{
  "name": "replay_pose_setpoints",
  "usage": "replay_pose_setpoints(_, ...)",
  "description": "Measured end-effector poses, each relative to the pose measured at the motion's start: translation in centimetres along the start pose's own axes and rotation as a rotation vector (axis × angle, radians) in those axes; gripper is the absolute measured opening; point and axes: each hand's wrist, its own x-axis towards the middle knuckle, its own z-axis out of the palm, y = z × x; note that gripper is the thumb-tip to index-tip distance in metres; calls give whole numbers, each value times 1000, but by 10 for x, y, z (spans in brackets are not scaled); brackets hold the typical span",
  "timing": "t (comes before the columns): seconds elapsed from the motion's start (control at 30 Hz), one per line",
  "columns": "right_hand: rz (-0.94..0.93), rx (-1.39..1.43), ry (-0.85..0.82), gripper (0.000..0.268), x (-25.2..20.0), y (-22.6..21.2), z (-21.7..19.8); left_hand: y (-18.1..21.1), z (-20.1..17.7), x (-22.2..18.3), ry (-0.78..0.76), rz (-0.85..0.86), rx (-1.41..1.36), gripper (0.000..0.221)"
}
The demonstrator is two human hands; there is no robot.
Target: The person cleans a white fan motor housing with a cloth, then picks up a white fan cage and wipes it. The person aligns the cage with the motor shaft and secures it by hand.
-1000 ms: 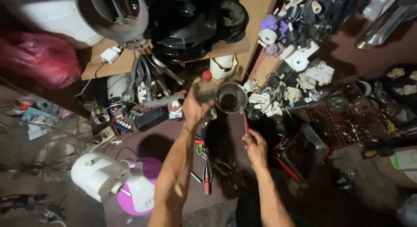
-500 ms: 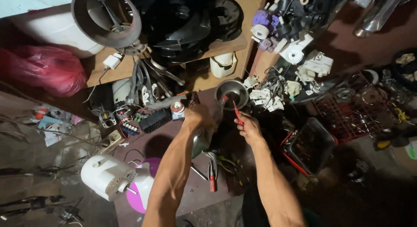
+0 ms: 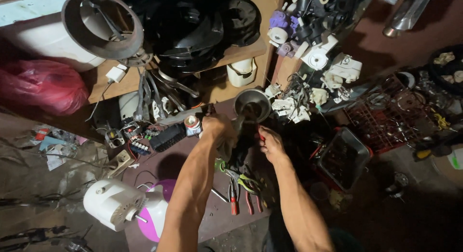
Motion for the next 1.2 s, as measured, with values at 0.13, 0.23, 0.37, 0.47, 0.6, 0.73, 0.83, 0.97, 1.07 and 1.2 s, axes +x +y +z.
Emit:
replay_pose_setpoints(0.13,21,-10,19,36,6,6,1,9,-29,-13,-47,27,129,67)
replay_pose_setpoints(0.23,15,-9,27,33,-3,6,4,8,-23,13,-115,68,321,48)
replay_pose_setpoints(0.37,21,-43,41,38,-6,7,4,5,-18,33,-149,52,360,44)
replay_pose_setpoints(0.47,28,-51,34,36,-11,2,6,8,-29,26,-157,-8,270,43)
replay_pose_setpoints(0.6,5,-54,-19,34,12,18,2,12,-41,23,-192,-7,360,40)
replay_pose_setpoints(0.73,6,-7,-5,34,7,14,3,20,-74,-18,-209,-86,211,55)
replay_pose_setpoints(0.83,-7,11,-15,32,6,11,2,24,-66,-7,-198,-146,157,67)
replay_pose_setpoints(0.97,-52,-81,-30,40,8,13,0,6,34,48,411,-142,232,48)
replay_pose_setpoints(1.07,-80,-117,-18,43,3,8,2,2,70,64,981,-96,295,44)
replay_pose_setpoints(1.2,-61,-159,21,39,5,5,5,-9,70,74,861,-42,285,48)
